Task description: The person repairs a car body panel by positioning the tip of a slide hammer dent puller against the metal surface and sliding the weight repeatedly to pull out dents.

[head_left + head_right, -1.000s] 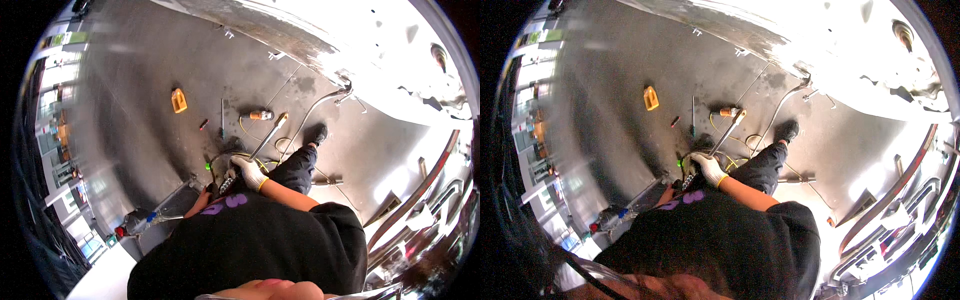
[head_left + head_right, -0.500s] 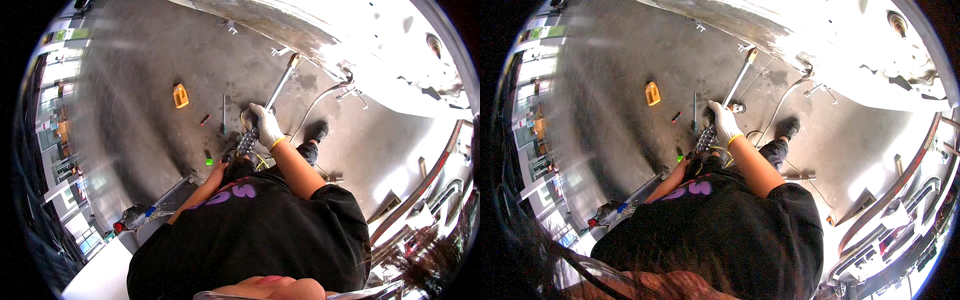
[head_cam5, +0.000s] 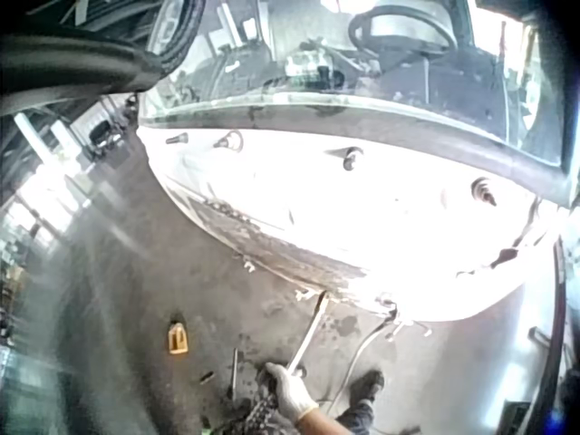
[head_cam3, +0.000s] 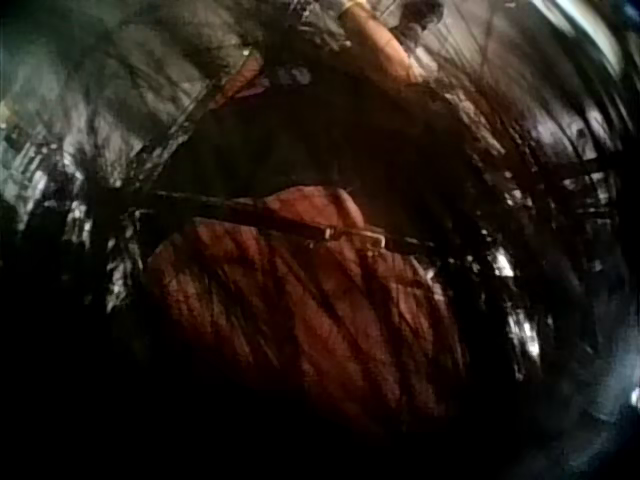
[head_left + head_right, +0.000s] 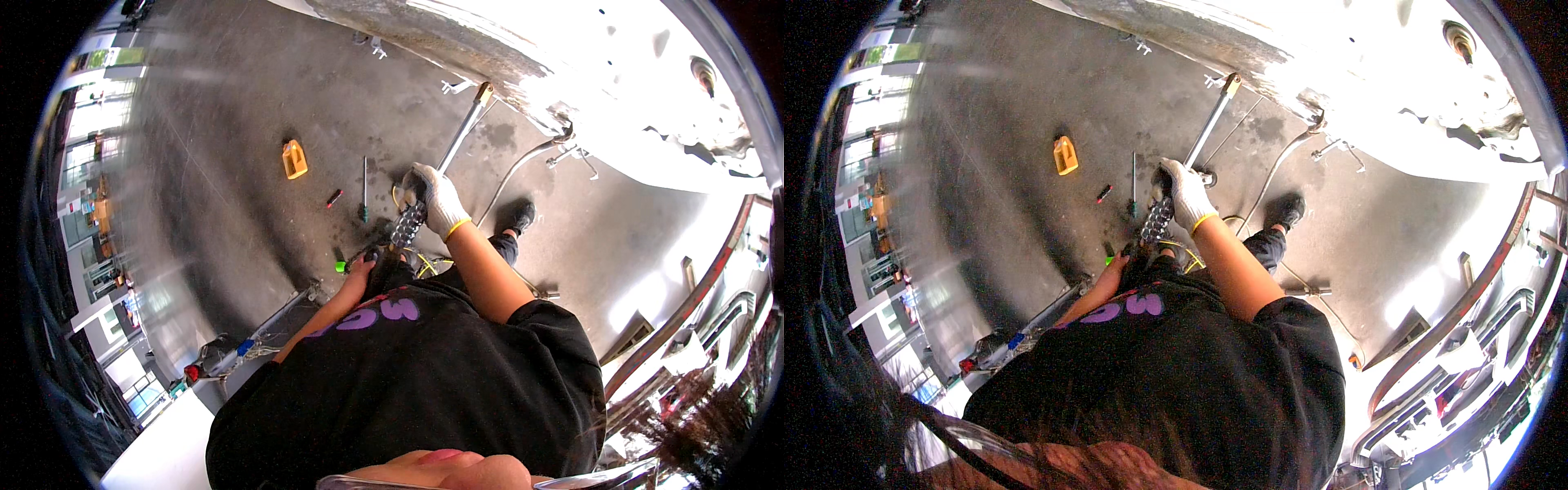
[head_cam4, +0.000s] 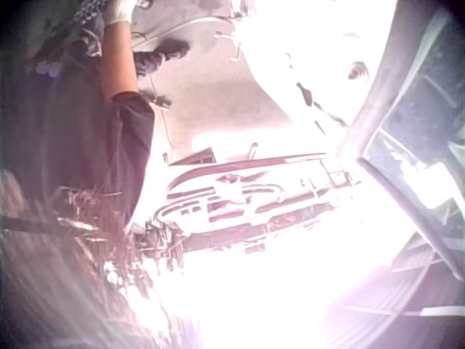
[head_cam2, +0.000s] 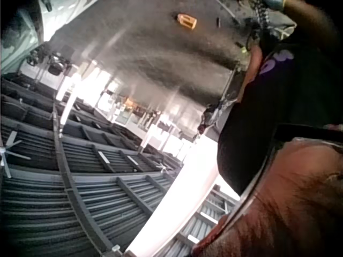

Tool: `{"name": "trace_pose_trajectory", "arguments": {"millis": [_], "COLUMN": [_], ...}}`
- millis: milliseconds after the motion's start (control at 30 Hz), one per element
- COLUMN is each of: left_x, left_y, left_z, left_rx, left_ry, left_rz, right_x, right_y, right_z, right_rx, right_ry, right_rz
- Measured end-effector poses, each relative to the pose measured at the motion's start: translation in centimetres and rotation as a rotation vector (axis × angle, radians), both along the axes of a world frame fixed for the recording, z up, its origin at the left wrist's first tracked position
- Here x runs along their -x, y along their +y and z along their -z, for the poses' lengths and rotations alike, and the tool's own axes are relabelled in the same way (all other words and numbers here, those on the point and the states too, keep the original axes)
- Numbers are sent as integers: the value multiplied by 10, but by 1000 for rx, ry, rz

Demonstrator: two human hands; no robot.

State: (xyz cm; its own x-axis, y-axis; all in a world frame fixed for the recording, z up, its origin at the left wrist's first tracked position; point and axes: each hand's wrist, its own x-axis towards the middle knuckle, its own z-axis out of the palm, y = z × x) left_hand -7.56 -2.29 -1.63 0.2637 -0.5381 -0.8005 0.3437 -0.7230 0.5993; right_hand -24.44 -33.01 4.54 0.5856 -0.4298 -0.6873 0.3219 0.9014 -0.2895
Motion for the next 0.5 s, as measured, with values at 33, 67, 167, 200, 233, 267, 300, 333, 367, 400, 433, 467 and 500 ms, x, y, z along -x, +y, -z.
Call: {"name": "trace_pose_trajectory", "arguments": {"millis": [33,67,167,200,233,267,300,333,367,400,433,467,500], "left_x": [-2,-4,15,12,7,5,4,4,5,5,5,1,-3], "left_y": [-2,-3,-37,-32,-22,-18,-14,-13,-13,-12,-11,-8,-7], "left_z": [-1,-2,-39,-38,-30,-27,-24,-23,-21,-20,-15,-11,-5], "left_rx": [-9,-17,-192,-192,-139,-86,-87,-58,-29,-30,-11,9,10], "left_ry": [-32,-65,24,17,50,88,87,119,152,155,164,160,156], "left_rz": [29,58,0,-5,2,14,12,-33,-78,-77,-74,-81,-83], "right_x": [-1,-1,6,5,3,3,2,3,5,6,5,6,6], "right_y": [0,-1,-3,-4,-5,-6,-6,-5,-2,2,15,22,27], "right_z": [0,-1,-1,-7,-11,-14,-15,-14,-12,-9,5,3,1], "right_rx": [0,0,8,16,15,11,7,6,64,121,203,187,171], "right_ry": [-3,-10,1,-8,-17,-18,-18,-16,-31,-46,29,-1,-30], "right_rz": [0,-5,4,-4,-10,-10,-10,-8,13,33,64,95,126]}}
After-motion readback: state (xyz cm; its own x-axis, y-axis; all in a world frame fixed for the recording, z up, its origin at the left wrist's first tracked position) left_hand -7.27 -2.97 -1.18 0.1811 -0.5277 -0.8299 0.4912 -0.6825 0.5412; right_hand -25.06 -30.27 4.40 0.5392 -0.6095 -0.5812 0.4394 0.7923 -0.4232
